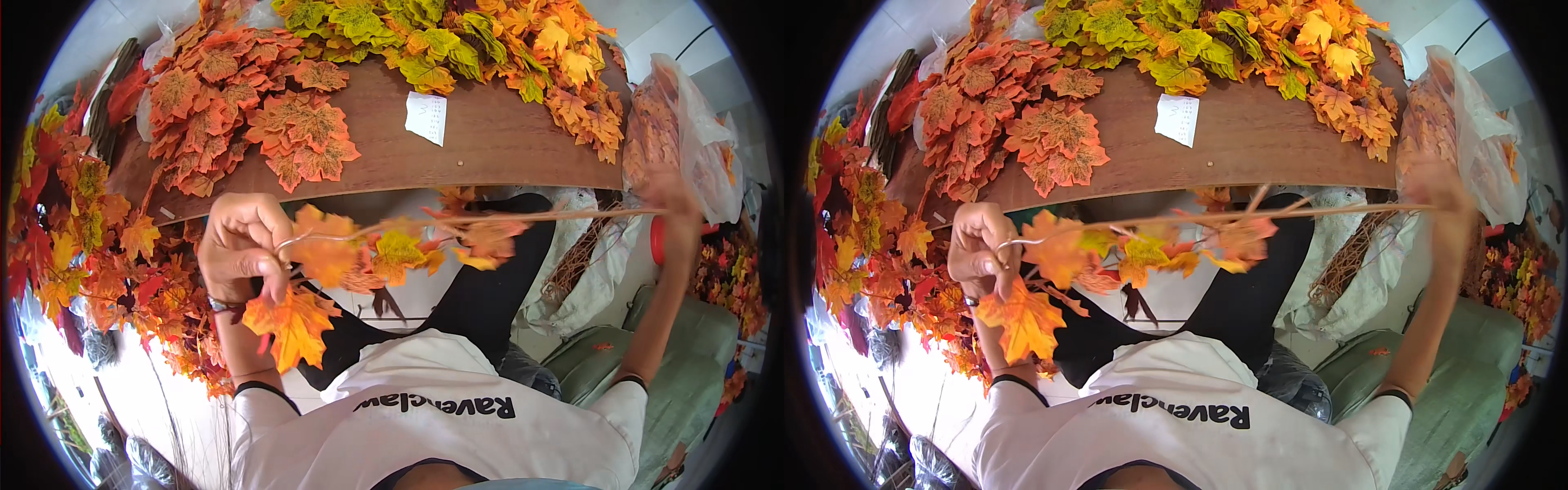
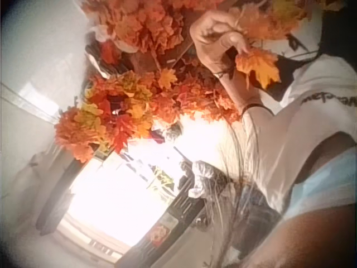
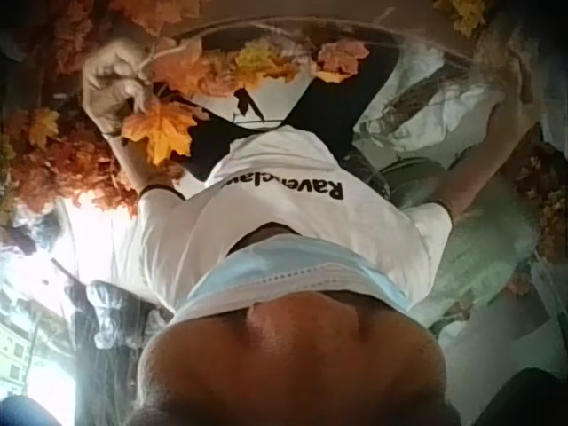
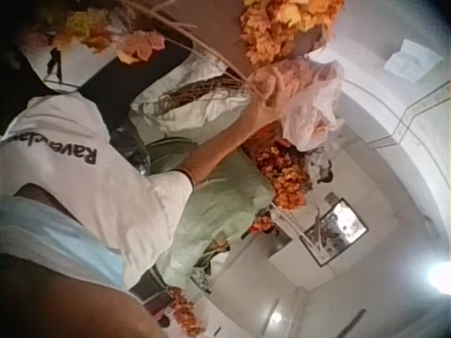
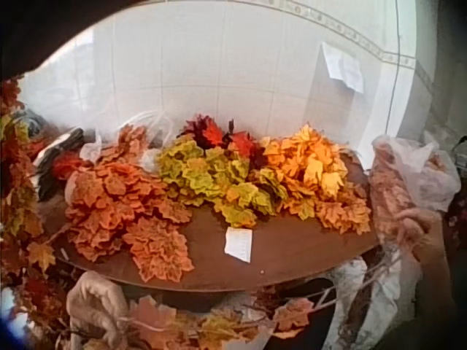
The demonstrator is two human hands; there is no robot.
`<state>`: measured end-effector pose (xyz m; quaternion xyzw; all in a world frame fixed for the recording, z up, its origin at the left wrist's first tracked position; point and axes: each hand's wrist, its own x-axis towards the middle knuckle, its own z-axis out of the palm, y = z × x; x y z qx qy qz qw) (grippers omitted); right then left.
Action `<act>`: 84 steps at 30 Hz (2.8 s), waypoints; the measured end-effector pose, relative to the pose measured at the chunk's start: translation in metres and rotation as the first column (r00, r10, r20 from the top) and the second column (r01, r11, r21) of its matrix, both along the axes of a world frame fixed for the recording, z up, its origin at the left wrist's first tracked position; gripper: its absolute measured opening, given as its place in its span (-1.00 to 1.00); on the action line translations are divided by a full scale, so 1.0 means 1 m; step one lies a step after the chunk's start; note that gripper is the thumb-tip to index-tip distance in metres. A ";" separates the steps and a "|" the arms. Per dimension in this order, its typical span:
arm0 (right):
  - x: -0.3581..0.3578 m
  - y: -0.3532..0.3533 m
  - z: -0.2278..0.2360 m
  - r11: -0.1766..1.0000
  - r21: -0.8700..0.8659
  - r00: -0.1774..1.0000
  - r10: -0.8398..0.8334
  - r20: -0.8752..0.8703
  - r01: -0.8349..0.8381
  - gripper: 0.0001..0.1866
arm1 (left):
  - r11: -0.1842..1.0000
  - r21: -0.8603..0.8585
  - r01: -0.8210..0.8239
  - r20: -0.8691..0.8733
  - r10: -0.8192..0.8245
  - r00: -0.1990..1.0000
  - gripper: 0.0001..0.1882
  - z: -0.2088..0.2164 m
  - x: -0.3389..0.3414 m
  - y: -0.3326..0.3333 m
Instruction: The recorder is attaching various colored artificial maple leaves to a plastic vine or branch structure.
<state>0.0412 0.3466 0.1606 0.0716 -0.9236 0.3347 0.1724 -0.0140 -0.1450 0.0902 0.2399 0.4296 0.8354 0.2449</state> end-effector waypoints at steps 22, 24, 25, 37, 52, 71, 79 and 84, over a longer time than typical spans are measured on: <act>0.008 -0.132 -0.082 0.173 -0.967 -0.266 0.956 0.120 0.185 -0.07 | 0.979 0.096 0.177 -0.429 -0.120 0.895 -0.82 0.118 0.042 -0.034; -0.003 -0.189 -0.116 0.519 -0.831 0.004 0.849 0.529 -0.200 -0.24 | 0.980 -0.005 0.197 -0.407 -0.182 0.895 -0.81 0.134 0.061 -0.041; -0.008 -0.218 -0.149 0.641 -0.603 0.156 0.736 0.659 -0.474 -0.21 | 0.984 -0.060 0.171 -0.376 -0.180 0.909 -0.81 0.141 0.073 -0.041; -0.041 -0.343 -0.192 0.236 -0.231 0.187 0.958 0.216 -0.944 -0.52 | 0.675 -0.516 0.527 -0.006 -0.618 0.786 -0.85 0.121 0.146 0.025; 0.065 -0.475 -0.007 -0.438 -0.347 -0.405 0.899 -0.167 -0.829 -0.69 | 0.992 -0.116 0.045 -0.635 -0.109 0.765 -0.88 0.062 0.209 0.133; -0.043 -0.210 -0.166 0.086 -0.995 0.312 0.945 0.098 0.052 -0.45 | 0.695 -0.572 -0.434 -0.177 0.413 0.894 -0.88 -0.051 0.076 0.060; -0.061 -0.183 -0.163 0.557 -0.745 0.436 0.810 0.391 -0.367 -0.71 | 0.789 -0.608 0.085 0.102 -0.029 0.994 -0.91 -0.059 0.034 0.055; -0.068 -0.192 -0.213 0.637 0.108 0.638 0.714 0.290 -0.763 -0.77 | 0.620 -0.536 0.573 0.371 -0.436 0.820 -0.92 -0.047 0.029 0.078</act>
